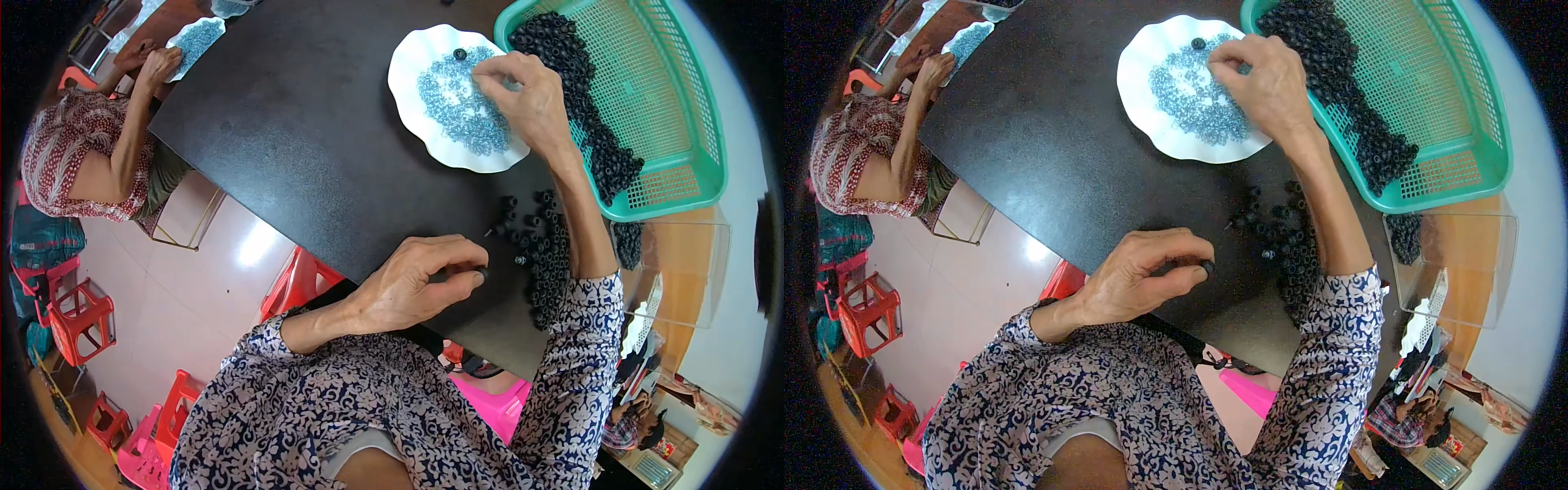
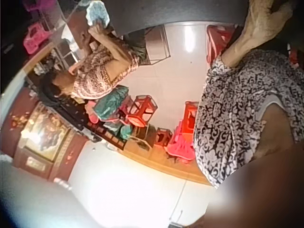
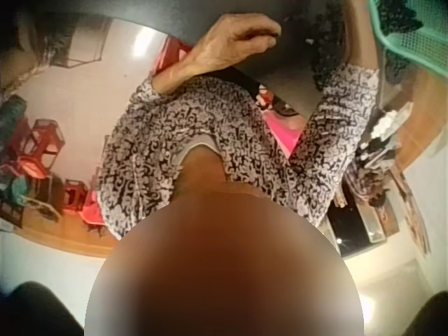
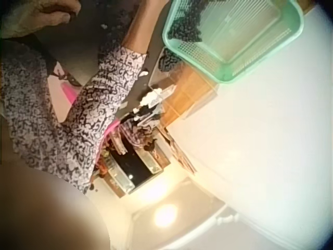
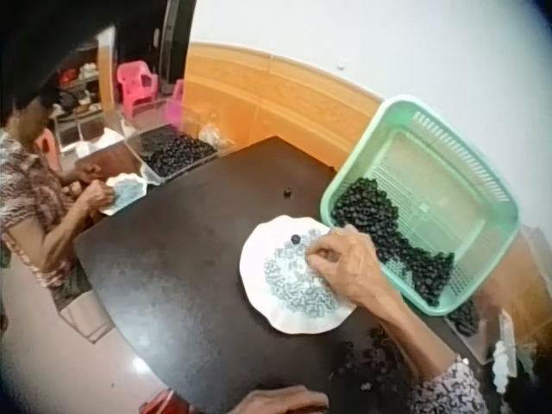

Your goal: The person is inserting small blue beads into black circular ring-shaped components.

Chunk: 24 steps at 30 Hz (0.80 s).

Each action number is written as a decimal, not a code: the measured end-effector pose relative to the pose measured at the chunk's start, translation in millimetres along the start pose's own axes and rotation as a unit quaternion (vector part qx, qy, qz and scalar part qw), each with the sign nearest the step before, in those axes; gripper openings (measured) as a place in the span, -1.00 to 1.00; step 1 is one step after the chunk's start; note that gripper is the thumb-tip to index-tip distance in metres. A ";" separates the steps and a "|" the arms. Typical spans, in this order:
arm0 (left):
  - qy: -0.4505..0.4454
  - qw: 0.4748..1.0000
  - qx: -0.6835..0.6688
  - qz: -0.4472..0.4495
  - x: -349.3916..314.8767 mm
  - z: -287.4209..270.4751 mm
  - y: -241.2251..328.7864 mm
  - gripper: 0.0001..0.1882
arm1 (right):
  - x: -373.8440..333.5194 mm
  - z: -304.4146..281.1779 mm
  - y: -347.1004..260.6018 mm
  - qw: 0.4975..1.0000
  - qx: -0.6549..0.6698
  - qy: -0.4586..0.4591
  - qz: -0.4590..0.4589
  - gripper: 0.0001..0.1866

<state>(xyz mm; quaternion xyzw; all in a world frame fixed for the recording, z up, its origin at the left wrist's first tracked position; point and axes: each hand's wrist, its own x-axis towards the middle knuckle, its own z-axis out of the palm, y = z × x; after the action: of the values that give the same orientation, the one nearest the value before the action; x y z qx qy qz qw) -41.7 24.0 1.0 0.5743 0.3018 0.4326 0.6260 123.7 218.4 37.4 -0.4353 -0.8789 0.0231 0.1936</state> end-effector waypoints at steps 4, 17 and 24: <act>0.004 1.000 0.001 0.003 -0.2 -0.3 0.6 -0.81 | -1.0 -0.4 2.3 1.000 0.021 -0.001 -0.001 -0.88; 0.008 1.000 0.009 0.004 0.9 0.8 -0.2 -0.81 | 5.2 7.1 -8.3 0.996 -0.071 -0.022 -0.049 -0.85; 0.011 1.000 -0.010 -0.028 -1.0 2.8 3.8 -0.84 | -5.0 -7.2 -10.0 0.997 -0.070 -0.005 -0.032 -0.86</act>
<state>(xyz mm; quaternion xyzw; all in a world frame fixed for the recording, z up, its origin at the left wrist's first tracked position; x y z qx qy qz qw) -40.4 21.7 5.0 0.5545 0.3198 0.4244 0.6404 121.4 207.4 44.6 -0.4189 -0.8931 -0.0424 0.1585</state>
